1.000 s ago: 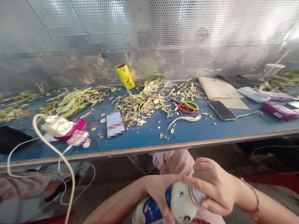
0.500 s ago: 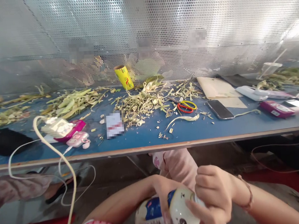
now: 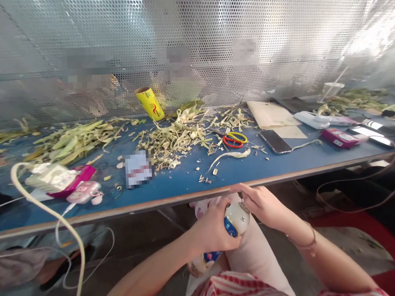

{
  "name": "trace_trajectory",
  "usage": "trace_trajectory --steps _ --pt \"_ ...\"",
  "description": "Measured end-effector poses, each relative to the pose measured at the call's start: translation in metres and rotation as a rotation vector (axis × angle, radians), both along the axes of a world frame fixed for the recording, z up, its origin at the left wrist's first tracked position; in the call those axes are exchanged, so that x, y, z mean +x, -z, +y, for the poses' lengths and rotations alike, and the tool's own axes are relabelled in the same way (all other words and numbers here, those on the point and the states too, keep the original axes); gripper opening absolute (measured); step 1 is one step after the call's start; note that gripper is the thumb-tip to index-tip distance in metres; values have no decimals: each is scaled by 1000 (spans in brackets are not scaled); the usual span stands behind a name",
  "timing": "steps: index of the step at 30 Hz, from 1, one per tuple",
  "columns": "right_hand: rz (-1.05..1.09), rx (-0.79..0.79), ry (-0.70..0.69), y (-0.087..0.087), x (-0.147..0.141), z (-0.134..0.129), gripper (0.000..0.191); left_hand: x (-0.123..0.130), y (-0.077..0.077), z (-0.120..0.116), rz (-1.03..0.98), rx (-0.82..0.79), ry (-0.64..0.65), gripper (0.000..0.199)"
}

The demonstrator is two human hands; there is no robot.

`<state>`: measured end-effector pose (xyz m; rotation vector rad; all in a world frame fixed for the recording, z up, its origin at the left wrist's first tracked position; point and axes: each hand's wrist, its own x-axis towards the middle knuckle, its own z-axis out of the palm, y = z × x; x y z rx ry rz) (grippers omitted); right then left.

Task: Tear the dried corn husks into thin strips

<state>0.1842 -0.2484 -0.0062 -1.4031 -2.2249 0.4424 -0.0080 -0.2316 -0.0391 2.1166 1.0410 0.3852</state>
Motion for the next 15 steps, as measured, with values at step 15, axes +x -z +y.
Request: trace_trajectory --steps 15 --pt "18 346 405 -73 98 -11 39 24 -33 26 -246 278 260 96"
